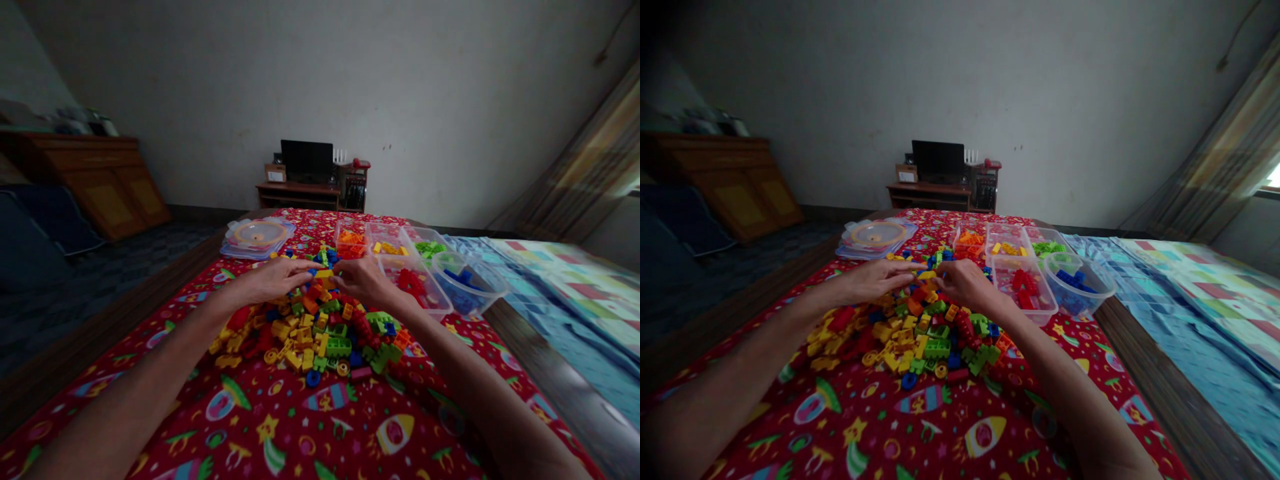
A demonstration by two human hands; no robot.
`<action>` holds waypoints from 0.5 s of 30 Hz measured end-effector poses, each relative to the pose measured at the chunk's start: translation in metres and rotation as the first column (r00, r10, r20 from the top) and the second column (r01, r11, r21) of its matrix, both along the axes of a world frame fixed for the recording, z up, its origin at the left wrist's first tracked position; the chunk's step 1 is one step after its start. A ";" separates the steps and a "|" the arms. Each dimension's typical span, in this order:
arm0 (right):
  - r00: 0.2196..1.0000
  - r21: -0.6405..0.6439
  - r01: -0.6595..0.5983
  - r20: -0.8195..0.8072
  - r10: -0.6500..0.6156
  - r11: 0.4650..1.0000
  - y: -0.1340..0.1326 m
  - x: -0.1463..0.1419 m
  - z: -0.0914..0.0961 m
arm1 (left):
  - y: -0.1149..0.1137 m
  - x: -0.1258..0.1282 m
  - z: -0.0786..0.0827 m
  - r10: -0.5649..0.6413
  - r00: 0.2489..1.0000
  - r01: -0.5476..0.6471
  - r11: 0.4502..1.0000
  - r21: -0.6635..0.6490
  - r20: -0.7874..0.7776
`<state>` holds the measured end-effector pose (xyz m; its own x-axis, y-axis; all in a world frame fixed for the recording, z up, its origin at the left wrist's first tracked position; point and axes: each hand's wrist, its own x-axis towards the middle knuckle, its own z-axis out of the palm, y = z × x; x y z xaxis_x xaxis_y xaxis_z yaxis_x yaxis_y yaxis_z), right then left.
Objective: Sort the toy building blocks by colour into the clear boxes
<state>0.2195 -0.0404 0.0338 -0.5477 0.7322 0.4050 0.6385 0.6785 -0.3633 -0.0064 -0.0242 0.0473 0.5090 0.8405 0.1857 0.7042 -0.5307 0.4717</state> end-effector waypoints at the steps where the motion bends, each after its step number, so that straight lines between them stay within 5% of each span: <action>1: 1.000 -0.028 0.007 -0.004 -0.007 1.000 0.001 0.002 0.002 | 0.000 -0.005 0.002 -0.003 0.999 0.003 1.000 -0.008 -0.040; 8: 0.979 -0.136 0.192 -0.044 -0.200 0.972 0.020 0.037 0.017 | 0.006 -0.043 0.007 0.024 0.940 -0.039 0.998 -0.039 -0.340; 15: 0.757 -0.172 0.569 -0.274 -0.594 0.804 0.062 0.089 0.003 | -0.005 -0.026 0.003 0.027 0.836 -0.041 0.999 -0.013 -0.548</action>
